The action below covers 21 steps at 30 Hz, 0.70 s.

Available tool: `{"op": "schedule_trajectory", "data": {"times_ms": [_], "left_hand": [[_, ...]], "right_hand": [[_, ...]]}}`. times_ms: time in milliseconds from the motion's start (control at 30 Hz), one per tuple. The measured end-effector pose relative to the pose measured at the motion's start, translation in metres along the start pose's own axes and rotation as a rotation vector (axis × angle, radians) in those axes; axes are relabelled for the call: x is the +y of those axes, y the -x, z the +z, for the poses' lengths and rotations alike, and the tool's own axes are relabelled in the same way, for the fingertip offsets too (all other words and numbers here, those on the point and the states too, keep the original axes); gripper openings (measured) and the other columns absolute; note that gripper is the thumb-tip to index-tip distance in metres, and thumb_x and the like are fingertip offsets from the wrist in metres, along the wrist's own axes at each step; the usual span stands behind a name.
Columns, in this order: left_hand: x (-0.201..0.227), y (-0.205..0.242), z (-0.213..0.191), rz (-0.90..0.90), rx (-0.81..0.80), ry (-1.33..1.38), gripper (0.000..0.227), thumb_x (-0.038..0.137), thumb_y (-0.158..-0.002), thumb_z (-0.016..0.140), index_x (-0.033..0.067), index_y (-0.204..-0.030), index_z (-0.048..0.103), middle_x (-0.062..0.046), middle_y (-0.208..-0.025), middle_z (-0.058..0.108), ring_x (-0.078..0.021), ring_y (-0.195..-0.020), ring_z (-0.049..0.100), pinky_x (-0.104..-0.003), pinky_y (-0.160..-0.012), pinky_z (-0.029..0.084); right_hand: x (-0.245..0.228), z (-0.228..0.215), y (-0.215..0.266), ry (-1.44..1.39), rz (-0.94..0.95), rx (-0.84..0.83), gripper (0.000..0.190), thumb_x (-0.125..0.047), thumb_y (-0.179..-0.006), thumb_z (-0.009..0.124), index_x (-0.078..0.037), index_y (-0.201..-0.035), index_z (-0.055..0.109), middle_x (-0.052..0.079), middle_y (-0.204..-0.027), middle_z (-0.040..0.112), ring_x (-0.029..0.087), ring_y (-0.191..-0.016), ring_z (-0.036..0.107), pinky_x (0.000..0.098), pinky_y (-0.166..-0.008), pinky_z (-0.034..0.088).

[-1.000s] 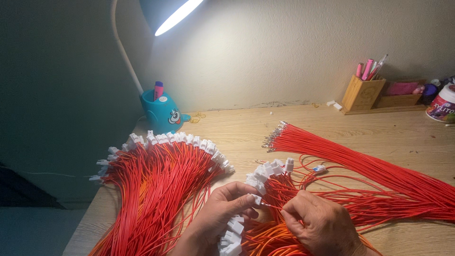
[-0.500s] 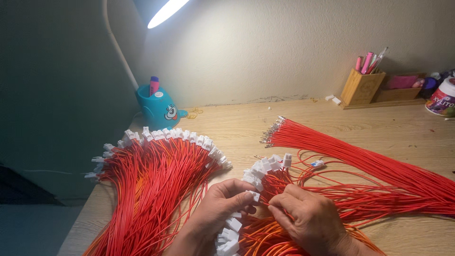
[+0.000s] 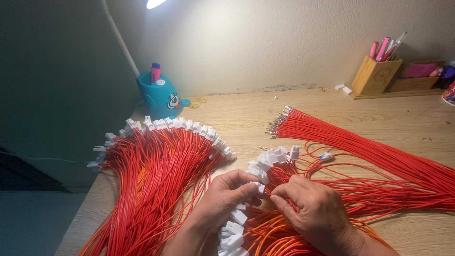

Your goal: The person inserts red wires into white plastic connectors on a wooden table. The hands repeatedly pick up wires and push them into the connector slots, organizing the completed harnesses into a growing pile.

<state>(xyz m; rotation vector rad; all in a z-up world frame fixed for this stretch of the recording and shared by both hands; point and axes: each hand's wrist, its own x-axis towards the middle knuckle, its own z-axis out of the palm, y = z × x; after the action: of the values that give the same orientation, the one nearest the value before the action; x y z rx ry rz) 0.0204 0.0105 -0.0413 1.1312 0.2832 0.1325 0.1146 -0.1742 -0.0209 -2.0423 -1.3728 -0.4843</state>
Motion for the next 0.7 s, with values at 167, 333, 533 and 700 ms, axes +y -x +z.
{"op": "schedule_trajectory", "data": {"times_ms": [167, 333, 533, 700], "left_hand": [[-0.004, -0.002, 0.0, -0.048, 0.016, 0.047, 0.017, 0.007, -0.08, 0.074, -0.0009, -0.091, 0.065, -0.025, -0.08, 0.072, -0.0238, -0.062, 0.066, -0.029, -0.049, 0.051], [-0.003, -0.001, 0.001, -0.03, 0.013, 0.059, 0.016, 0.007, -0.08, 0.074, -0.0015, -0.091, 0.065, -0.026, -0.08, 0.072, -0.0247, -0.062, 0.066, -0.03, -0.05, 0.051], [-0.008, -0.003, -0.001, 0.02, -0.011, 0.004, 0.019, 0.01, -0.079, 0.075, -0.0004, -0.092, 0.066, -0.021, -0.081, 0.073, -0.022, -0.064, 0.068, -0.027, -0.056, 0.053], [-0.007, -0.003, -0.001, 0.03, -0.007, 0.032, 0.021, 0.009, -0.076, 0.077, -0.002, -0.091, 0.067, -0.02, -0.075, 0.071, -0.023, -0.062, 0.068, -0.03, -0.058, 0.056]], "right_hand": [[-0.003, -0.002, -0.003, 0.063, -0.036, 0.018, 0.011, -0.025, -0.082, 0.065, -0.025, -0.071, 0.062, -0.007, -0.063, 0.058, 0.016, -0.053, 0.058, 0.0344, -0.048, 0.045], [-0.004, 0.0, -0.002, 0.014, 0.046, -0.028, 0.012, -0.028, -0.083, 0.064, -0.028, -0.071, 0.063, -0.009, -0.063, 0.06, 0.016, -0.054, 0.06, 0.0352, -0.051, 0.046], [0.001, 0.007, 0.001, -0.043, 0.144, -0.049, 0.011, -0.029, -0.08, 0.066, -0.029, -0.07, 0.066, -0.011, -0.062, 0.062, 0.013, -0.056, 0.063, 0.0346, -0.053, 0.048], [0.0, 0.009, -0.001, 0.046, 0.213, -0.037, 0.012, -0.029, -0.076, 0.068, -0.028, -0.065, 0.061, -0.011, -0.063, 0.063, 0.015, -0.056, 0.063, 0.038, -0.051, 0.047]]}}
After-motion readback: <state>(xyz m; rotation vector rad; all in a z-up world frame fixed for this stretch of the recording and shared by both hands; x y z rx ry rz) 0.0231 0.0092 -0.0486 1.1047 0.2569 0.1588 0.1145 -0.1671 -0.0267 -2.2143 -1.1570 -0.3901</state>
